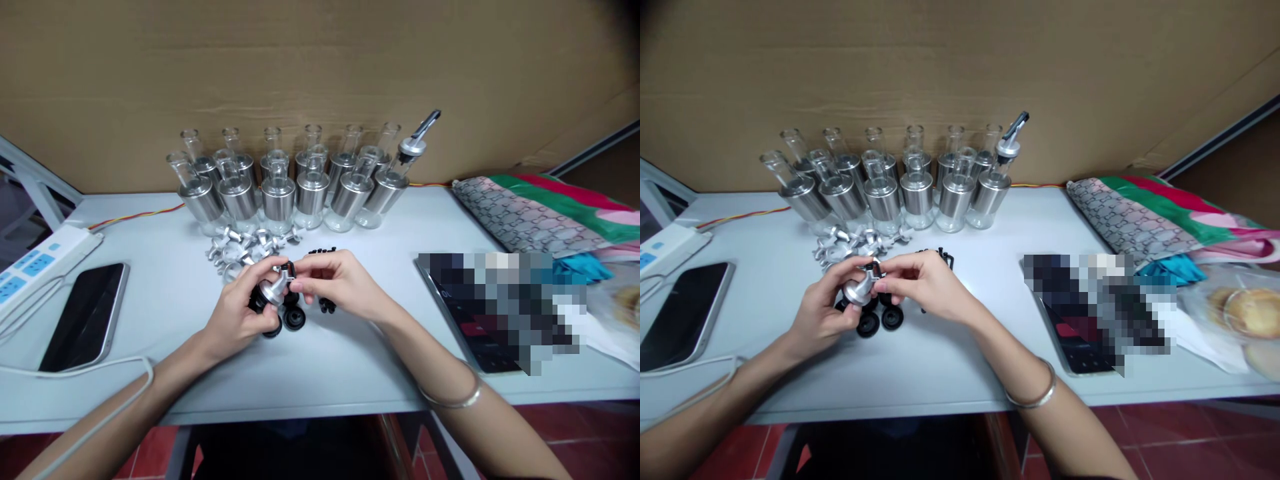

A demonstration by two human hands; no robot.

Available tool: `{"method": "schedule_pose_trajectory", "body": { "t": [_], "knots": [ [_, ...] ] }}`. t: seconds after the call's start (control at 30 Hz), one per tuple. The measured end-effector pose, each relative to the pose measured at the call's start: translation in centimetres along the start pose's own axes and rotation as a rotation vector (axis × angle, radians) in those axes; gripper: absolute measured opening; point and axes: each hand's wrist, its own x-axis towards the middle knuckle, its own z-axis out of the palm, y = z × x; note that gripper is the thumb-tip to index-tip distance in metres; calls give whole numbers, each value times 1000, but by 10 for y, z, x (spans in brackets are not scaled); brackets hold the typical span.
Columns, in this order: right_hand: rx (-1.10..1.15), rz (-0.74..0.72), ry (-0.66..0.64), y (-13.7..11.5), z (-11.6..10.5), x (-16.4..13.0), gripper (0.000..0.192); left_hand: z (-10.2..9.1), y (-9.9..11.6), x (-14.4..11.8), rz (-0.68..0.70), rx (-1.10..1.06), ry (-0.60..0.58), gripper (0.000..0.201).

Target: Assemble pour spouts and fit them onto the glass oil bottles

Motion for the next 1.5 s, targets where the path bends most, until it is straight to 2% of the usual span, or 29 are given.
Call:
{"method": "schedule_pose_trajectory", "body": {
  "t": [0.17,0.4,0.63,0.93,1.27,1.5],
  "knots": [
    [111,75,11,-1,2,0,28,0,-2,0,42,61,9,57],
    [33,54,40,-4,3,0,26,-1,-2,1,96,133,-75,63],
    [-26,53,79,-4,0,0,9,-1,0,1,69,146,-142,64],
    [-87,-4,78,0,-2,1,16,1,2,-1,-19,189,-222,63],
    [-122,-33,49,-3,5,-1,12,4,-1,-2,44,124,-125,59],
    [-137,-14,19,-3,4,-1,10,2,2,-1,66,186,-67,49]
  ]
}}
